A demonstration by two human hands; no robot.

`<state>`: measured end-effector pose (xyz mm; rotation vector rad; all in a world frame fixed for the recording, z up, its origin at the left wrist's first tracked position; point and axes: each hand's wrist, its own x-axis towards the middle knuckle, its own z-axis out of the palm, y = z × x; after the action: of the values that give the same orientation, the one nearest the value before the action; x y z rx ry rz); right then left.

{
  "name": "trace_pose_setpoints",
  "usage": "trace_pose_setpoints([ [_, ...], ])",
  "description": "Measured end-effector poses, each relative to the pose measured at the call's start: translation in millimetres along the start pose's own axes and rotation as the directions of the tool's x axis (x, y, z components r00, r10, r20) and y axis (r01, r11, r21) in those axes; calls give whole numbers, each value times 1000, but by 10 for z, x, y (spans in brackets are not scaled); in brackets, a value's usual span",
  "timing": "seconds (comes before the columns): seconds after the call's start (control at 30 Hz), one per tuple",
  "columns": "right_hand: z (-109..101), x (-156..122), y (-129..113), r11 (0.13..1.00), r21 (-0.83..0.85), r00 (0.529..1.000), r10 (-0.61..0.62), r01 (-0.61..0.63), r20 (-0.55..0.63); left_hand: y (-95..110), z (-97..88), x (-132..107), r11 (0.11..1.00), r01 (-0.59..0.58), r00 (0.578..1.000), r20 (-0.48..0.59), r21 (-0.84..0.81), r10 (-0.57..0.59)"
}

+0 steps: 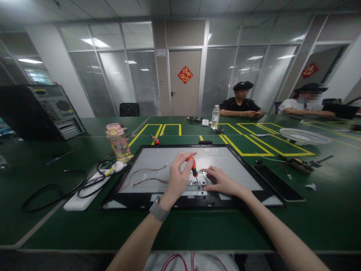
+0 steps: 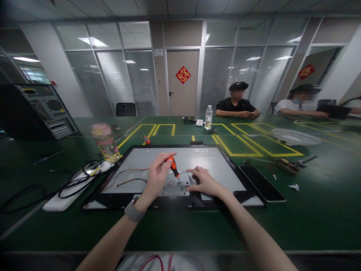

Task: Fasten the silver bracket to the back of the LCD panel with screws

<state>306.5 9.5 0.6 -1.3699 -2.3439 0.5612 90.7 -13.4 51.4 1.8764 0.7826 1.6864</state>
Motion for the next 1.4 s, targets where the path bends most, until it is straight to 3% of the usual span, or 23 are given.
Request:
trace_pose_setpoints([
  [0.13, 5, 8, 16, 1000, -22, 1000, -11, 11, -6, -20, -8, 3, 1000, -10, 1000, -25, 26, 11],
  [0.3, 21, 12, 50, 999, -21, 999, -31, 30, -20, 8, -18, -6, 999, 21, 999, 45, -36, -19],
  [0.63, 2, -1, -3, 1000, -4, 1000, 5, -5, -8, 27, -9, 6, 999, 28, 1000, -3, 20, -28],
  [0.87, -7, -10, -16, 1000, -3, 1000, 13, -13, -10, 11, 23, 10, 993, 92, 991, -108, 67, -85],
  [1.17, -10, -14, -39, 1000, -11, 1000, 4, -4, -1, 6, 46, -28, 993, 118, 991, -65, -30, -120],
  [1.4, 10, -18, -43, 1000, 7, 1000, 20, -20, -12, 10, 52, -60, 999, 53, 994, -96, 9, -52],
])
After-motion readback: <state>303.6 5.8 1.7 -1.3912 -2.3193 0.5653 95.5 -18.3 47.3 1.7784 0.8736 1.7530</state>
